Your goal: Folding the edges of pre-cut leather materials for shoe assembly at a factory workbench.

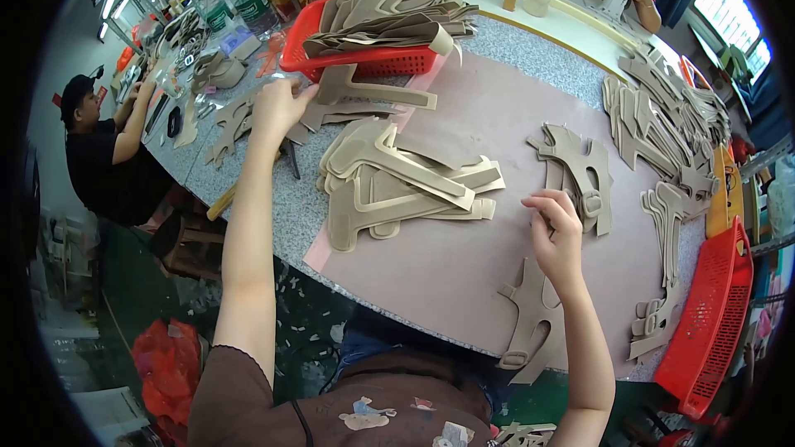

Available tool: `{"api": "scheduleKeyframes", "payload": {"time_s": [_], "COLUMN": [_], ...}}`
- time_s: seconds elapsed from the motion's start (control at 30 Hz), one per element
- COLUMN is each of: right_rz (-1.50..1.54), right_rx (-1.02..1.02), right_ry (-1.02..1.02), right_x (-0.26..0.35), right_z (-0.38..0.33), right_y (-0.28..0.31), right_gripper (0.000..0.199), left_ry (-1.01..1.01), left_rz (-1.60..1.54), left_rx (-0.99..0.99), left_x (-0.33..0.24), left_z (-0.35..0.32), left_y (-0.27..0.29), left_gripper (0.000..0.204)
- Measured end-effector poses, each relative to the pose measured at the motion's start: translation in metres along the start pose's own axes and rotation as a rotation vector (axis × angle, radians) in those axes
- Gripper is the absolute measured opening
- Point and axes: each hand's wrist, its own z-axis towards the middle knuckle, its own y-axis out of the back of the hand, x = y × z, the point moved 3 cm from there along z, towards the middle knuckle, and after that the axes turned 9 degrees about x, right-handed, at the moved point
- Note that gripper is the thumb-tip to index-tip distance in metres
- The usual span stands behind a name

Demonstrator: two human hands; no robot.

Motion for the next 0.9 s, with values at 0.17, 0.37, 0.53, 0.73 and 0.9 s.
{"api": "scheduleKeyframes", "payload": {"time_s": [0.17,0.37,0.53,0.73,0.9], "right_rz": [-0.191,-0.258,-0.363,-0.623,-0.537], "right_rx": [-0.076,-0.264,-0.363,0.052,0.231], "right_ry": [0.352,0.59,0.789,0.731,0.609], "right_x": [0.049,0.11,0.126,0.098,0.083], "right_z": [0.032,0.029,0.007,0.012,0.033], "right_y": [-0.036,-0.046,-0.073,-0.143,-0.181], "right_gripper": [0.028,0.031,0.032,0.036,0.039], "left_ry": [-0.413,-0.436,-0.099,-0.553,-0.779], "left_rz": [-0.171,-0.929,-0.833,0.059,0.218], "left_rx": [-0.229,0.083,0.31,-0.277,-0.282], "left_x": [0.004,-0.036,-0.021,-0.004,0.019], "left_z": [0.0,-0.079,-0.128,-0.056,0.001], "left_y": [-0.037,0.019,-0.003,-0.027,-0.064], "left_gripper": [0.027,0.015,0.019,0.014,0.028]}}
